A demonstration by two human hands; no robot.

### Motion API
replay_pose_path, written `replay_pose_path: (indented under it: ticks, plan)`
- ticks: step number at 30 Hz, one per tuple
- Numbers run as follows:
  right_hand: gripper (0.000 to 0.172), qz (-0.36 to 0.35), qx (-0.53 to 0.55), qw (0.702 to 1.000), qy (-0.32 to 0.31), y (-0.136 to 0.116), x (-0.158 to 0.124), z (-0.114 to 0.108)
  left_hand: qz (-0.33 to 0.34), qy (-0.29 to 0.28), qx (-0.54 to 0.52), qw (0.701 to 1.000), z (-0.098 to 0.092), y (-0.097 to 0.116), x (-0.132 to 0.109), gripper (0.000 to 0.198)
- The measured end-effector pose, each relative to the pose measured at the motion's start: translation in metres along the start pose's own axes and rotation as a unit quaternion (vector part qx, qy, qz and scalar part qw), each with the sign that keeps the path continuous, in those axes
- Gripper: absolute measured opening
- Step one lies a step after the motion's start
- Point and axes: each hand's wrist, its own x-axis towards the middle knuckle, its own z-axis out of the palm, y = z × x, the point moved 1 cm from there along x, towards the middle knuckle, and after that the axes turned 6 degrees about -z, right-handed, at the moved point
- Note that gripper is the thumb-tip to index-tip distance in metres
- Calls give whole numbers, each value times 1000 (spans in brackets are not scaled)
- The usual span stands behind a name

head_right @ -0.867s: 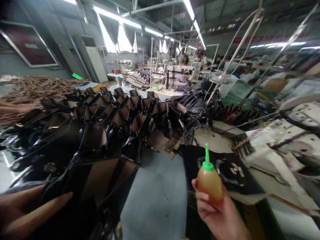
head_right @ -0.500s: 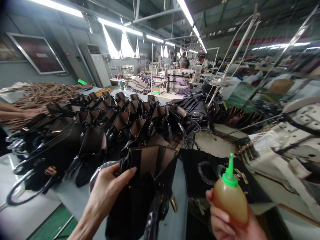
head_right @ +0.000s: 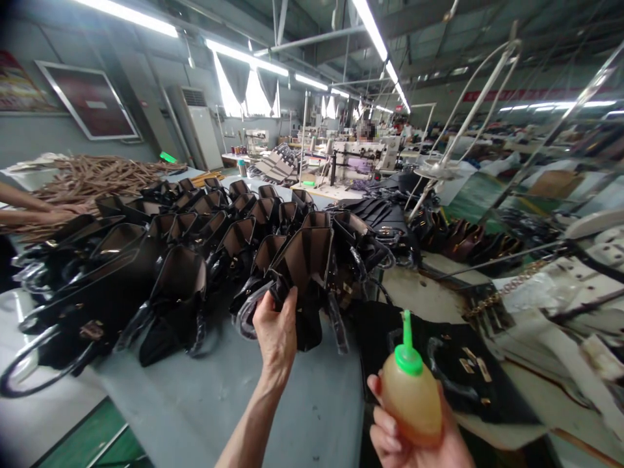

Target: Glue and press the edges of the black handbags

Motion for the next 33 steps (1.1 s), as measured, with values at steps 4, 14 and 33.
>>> replay_pose_path:
  ticks: [4,14,33]
  plan:
    - [39,-21,-16,999,42,6,19,6,-43,-19,29,998,13,-42,-28,21]
    - [48,-90,-77,989,93,13,45,-1,-198,-153,120,961,27,-79,-89,61]
    - [38,-185,-135,973,-15,13,93,23,-151,-305,80,937,-5,-69,-98,73]
